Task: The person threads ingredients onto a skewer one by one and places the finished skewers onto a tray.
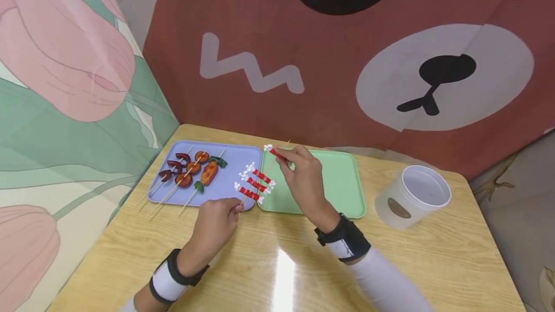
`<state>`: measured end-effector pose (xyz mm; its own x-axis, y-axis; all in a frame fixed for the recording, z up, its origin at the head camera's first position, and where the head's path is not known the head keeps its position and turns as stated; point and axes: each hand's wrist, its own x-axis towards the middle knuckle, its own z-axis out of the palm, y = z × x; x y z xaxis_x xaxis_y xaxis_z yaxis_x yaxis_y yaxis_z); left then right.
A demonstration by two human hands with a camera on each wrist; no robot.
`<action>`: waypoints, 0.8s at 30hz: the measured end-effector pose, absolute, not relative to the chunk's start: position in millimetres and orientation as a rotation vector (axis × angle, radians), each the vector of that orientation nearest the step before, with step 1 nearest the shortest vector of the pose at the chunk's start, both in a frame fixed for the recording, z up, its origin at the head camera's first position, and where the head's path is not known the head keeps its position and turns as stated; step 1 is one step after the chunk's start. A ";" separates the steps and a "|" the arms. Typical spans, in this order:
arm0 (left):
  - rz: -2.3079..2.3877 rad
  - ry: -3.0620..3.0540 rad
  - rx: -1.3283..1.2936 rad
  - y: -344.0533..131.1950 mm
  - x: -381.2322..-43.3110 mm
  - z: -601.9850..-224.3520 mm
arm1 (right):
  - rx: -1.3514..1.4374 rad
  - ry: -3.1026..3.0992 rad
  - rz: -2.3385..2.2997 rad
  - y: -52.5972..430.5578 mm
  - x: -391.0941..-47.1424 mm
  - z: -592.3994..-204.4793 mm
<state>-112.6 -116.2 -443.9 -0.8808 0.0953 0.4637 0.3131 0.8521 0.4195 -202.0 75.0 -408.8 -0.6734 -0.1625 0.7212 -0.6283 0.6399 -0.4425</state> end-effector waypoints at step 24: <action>-1.511 -2.700 0.046 -151.7 -140.4 -482.3 | 0.553 -2.437 0.908 91.2 -199.4 -416.0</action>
